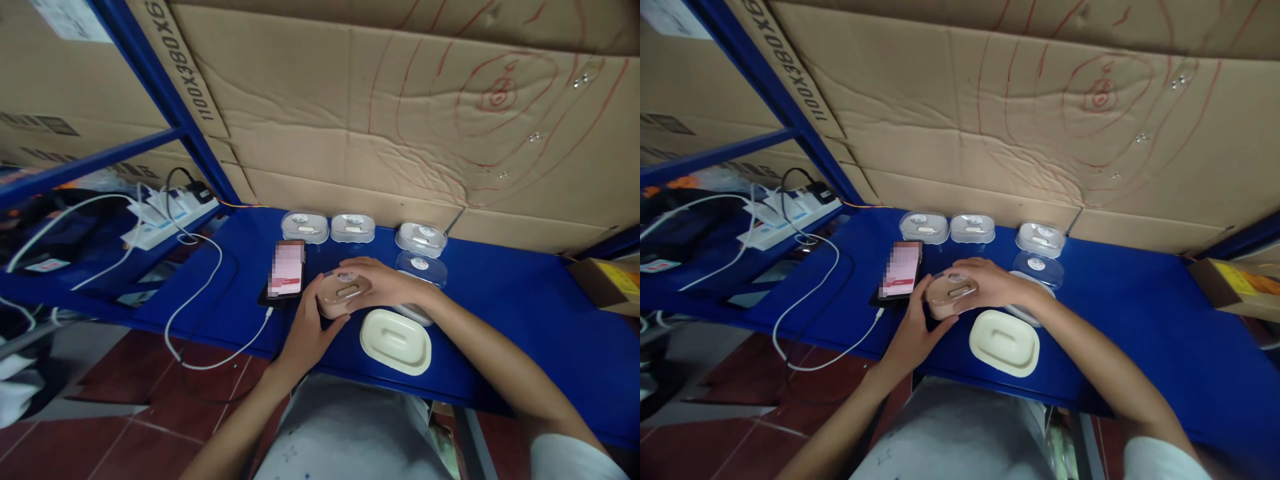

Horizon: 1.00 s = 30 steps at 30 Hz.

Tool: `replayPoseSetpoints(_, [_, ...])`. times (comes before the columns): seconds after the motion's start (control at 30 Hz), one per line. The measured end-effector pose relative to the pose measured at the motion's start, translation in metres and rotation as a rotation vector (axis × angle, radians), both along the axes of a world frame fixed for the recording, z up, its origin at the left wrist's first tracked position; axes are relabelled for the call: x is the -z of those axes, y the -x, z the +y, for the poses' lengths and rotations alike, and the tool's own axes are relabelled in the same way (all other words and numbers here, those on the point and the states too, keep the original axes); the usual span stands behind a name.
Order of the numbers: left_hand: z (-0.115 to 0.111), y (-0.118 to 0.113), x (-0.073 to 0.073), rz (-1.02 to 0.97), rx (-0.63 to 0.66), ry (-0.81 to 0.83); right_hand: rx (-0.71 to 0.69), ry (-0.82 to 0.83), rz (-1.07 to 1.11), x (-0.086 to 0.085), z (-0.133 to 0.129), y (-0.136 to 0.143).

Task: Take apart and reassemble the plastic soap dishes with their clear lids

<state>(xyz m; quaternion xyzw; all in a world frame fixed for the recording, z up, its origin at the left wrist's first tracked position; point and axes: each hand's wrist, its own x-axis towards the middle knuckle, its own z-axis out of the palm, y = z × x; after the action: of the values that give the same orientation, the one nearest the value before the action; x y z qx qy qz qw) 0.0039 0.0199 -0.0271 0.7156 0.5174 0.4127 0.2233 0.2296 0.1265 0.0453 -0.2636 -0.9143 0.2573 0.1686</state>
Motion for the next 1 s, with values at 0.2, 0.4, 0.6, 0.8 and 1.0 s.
replayPoseSetpoints(0.2, [-0.002, 0.002, -0.006, -0.084, 0.025, 0.105, 0.091, 0.158, 0.192, 0.001, 0.008, -0.011])
replayPoseSetpoints(0.4, [0.0, 0.005, -0.008, -0.296, 0.04, 0.152, 0.063, 0.327, 0.21, -0.001, -0.005, 0.0])
replayPoseSetpoints(0.6, [-0.001, 0.004, -0.008, -0.349, -0.012, 0.147, 0.101, 0.301, 0.199, -0.001, -0.012, 0.006])
replayPoseSetpoints(0.8, [-0.01, 0.006, -0.003, -0.359, -0.033, 0.174, 0.455, 0.012, 0.074, 0.021, 0.013, -0.008])
replayPoseSetpoints(1.0, [-0.014, 0.011, -0.003, -0.408, -0.017, 0.167, 0.482, -0.069, -0.057, 0.015, 0.001, -0.014])
